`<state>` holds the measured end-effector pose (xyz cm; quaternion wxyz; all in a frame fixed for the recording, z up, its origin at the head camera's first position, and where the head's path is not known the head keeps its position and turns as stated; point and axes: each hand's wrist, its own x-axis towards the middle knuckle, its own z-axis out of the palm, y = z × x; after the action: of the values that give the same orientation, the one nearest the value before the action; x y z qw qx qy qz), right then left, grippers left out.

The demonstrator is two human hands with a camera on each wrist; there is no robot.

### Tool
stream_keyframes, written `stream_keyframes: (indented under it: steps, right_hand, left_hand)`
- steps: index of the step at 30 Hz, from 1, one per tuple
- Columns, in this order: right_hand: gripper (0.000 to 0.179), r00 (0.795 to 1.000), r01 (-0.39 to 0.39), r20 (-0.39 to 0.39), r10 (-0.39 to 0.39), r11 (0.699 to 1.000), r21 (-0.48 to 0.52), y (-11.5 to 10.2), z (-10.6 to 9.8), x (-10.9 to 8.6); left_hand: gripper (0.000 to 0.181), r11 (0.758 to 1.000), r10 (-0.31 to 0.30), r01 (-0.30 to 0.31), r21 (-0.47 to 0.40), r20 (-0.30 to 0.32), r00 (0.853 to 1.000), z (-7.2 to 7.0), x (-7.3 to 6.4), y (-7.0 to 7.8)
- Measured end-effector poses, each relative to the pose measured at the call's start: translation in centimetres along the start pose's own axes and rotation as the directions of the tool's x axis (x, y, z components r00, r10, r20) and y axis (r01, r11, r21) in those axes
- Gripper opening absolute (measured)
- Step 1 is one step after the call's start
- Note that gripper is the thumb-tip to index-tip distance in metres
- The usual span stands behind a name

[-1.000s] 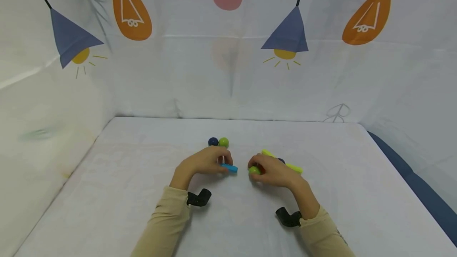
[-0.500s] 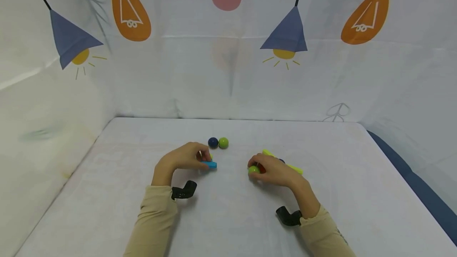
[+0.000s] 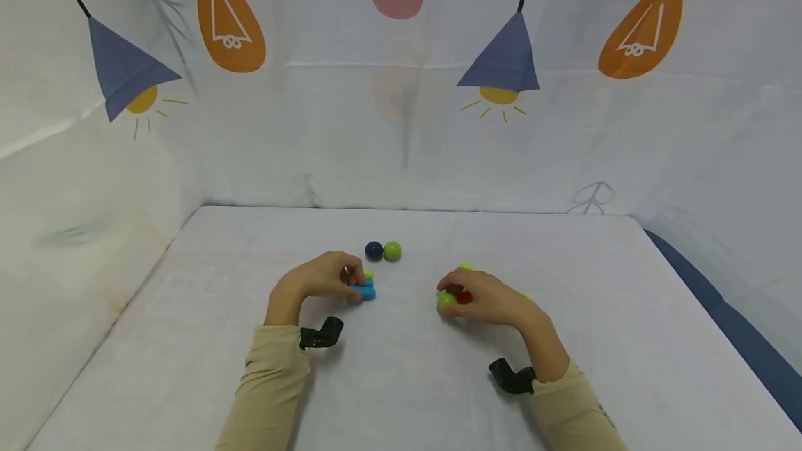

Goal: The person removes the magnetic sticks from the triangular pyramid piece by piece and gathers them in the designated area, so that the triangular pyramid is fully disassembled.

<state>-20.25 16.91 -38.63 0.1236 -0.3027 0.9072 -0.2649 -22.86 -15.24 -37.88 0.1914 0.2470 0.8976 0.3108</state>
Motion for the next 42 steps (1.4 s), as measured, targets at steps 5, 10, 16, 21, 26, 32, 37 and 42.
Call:
stream_keyframes:
  steps: [5,10,16,21,26,32,37,42]
  right_hand:
    - [0.029,1.0,-0.024,-0.014,0.024,0.999,0.048,0.3,-0.9,-0.5]
    - [0.02,0.999,-0.023,-0.026,0.022,1.0,-0.019,0.8,-1.4,-0.8]
    - [0.015,0.999,-0.032,-0.006,0.032,0.998,-0.061,1.1,-1.2,-0.8]
    - [0.015,1.0,-0.012,0.001,0.012,0.997,-0.08,1.0,-0.7,-0.5]
    - [0.011,0.999,0.03,-0.023,-0.033,0.989,-0.144,0.6,-0.2,0.0]
    - [0.009,0.996,0.042,-0.066,-0.057,0.977,-0.211,0.3,0.5,0.4]
    - [0.008,0.993,0.057,-0.094,-0.078,0.975,-0.213,-0.2,1.0,0.6]
    - [0.009,0.994,0.046,-0.086,-0.064,0.979,-0.198,-0.8,1.2,0.6]
  left_hand:
    - [0.013,1.0,-0.014,0.014,0.005,0.001,1.0,0.1,0.1,-0.3]
    - [0.014,1.0,-0.018,0.018,-0.001,0.0,1.0,0.2,0.2,-0.4]
    - [0.014,1.0,0.001,-0.001,-0.013,-0.005,1.0,0.3,0.2,-0.4]
    - [0.011,1.0,0.026,-0.026,0.01,-0.023,0.999,0.3,0.4,0.1]
    - [0.006,0.993,0.11,-0.107,0.057,-0.059,0.992,1.3,1.4,1.5]
    - [0.018,0.963,0.249,-0.247,0.104,-0.015,0.968,4.1,3.5,4.1]
    - [0.03,0.966,0.214,-0.212,0.148,0.002,0.977,6.1,4.5,5.2]
    - [0.032,0.967,0.171,-0.166,0.191,-0.013,0.985,7.2,4.8,5.9]
